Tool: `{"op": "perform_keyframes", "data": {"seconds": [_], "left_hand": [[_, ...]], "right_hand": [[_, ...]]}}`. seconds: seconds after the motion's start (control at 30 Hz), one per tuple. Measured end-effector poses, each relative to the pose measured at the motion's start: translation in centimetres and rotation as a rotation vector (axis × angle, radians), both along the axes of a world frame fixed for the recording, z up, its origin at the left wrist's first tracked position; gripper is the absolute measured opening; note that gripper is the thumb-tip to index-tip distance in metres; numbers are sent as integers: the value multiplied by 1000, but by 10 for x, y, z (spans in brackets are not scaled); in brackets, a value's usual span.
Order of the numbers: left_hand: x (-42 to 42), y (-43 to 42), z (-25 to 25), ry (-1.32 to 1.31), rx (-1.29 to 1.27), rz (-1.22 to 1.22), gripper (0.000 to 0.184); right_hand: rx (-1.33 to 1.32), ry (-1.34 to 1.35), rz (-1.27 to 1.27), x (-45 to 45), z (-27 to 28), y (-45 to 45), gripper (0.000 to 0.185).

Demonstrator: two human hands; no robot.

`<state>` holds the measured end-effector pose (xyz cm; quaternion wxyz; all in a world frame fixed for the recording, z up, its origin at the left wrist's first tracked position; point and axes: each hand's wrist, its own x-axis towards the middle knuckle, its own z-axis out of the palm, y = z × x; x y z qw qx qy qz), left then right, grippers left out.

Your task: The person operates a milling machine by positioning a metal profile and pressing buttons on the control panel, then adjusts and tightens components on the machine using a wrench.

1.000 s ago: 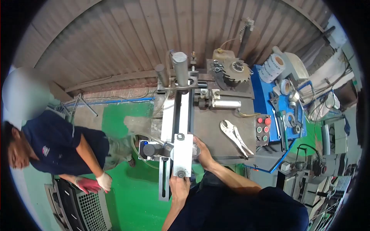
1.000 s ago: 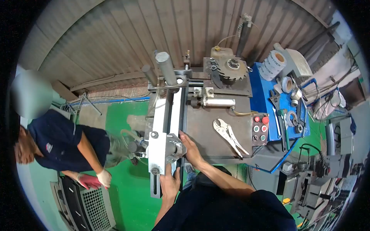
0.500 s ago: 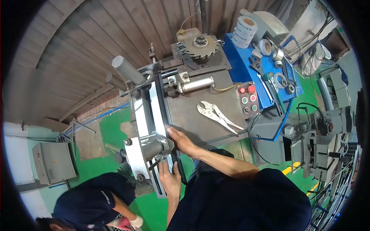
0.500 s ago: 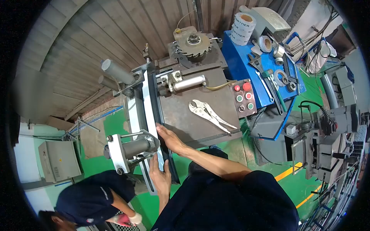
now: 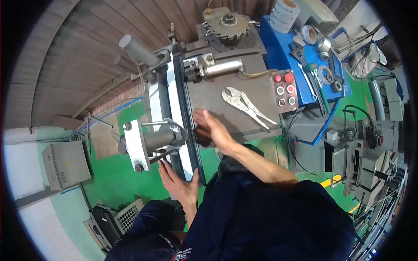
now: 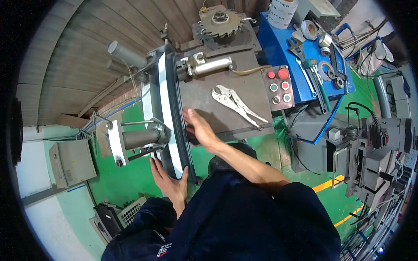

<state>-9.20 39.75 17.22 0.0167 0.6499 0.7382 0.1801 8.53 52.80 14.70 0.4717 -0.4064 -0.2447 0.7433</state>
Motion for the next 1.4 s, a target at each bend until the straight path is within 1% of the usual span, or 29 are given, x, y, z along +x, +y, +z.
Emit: {"op": "perform_keyframes", "data": {"seconds": [0.13, 0.2, 0.27, 0.3, 0.4, 0.63, 0.73, 0.8, 0.87, 0.9, 0.93, 1.0, 1.03, 1.07, 1.13, 1.2, 1.23, 1.3, 1.33, 1.37, 1.4], "left_hand": [[3, 1, 3, 13, -23, -4, 101], [3, 1, 2, 9, -26, -28, 102], [5, 2, 3, 75, -30, 3, 106], [5, 1, 3, 73, -16, 0, 109], [7, 3, 4, 29, -51, 16, 110], [6, 5, 6, 131, -75, -18, 110], [2, 7, 4, 31, -83, 0, 105], [3, 7, 5, 51, -52, 16, 101], [6, 7, 9, 11, -75, 54, 104], [7, 7, 9, -22, -31, 56, 109], [8, 7, 11, -100, -37, 108, 112], [9, 6, 13, -127, -41, 144, 113], [6, 5, 8, -116, -13, 120, 114], [3, 4, 4, -80, 19, 90, 115], [4, 3, 6, -100, 19, 115, 115], [3, 2, 5, -131, 41, 106, 114], [4, 2, 5, -142, 29, 118, 113], [4, 2, 7, -163, 13, 131, 109], [3, 1, 8, -185, 32, 155, 109], [3, 0, 9, -189, 26, 143, 107], [3, 0, 10, -193, 18, 128, 104]], "right_hand": [[-55, -10, -82, 16, 7, -14, 77], [-113, 24, -130, 19, 8, -23, 74], [-166, 49, -187, 18, 8, -32, 71], [-173, 62, -193, 19, 9, -36, 70], [-196, 94, -203, 22, 8, -48, 70], [-159, 157, -120, 28, 13, -64, 73], [-116, 149, -71, 31, 26, -66, 73], [-72, 96, -66, 32, 33, -65, 73], [-10, 71, -69, 31, 34, -62, 71], [-3, 72, -96, 31, 37, -60, 70], [4, 71, -120, 31, 41, -56, 69], [36, 35, -155, 32, 42, -48, 69], [58, 23, -184, 34, 47, -42, 69], [98, -12, -205, 35, 52, -35, 70], [217, -92, -282, 34, 62, -18, 71], [289, -106, -359, 30, 64, 1, 71], [312, -114, -327, 25, 64, 10, 71], [391, -158, -408, 12, 61, 30, 73], [415, -170, -380, -2, 53, 43, 73], [439, -133, -404, -21, 41, 56, 73], [459, -96, -429, -39, 44, 61, 74]]}}
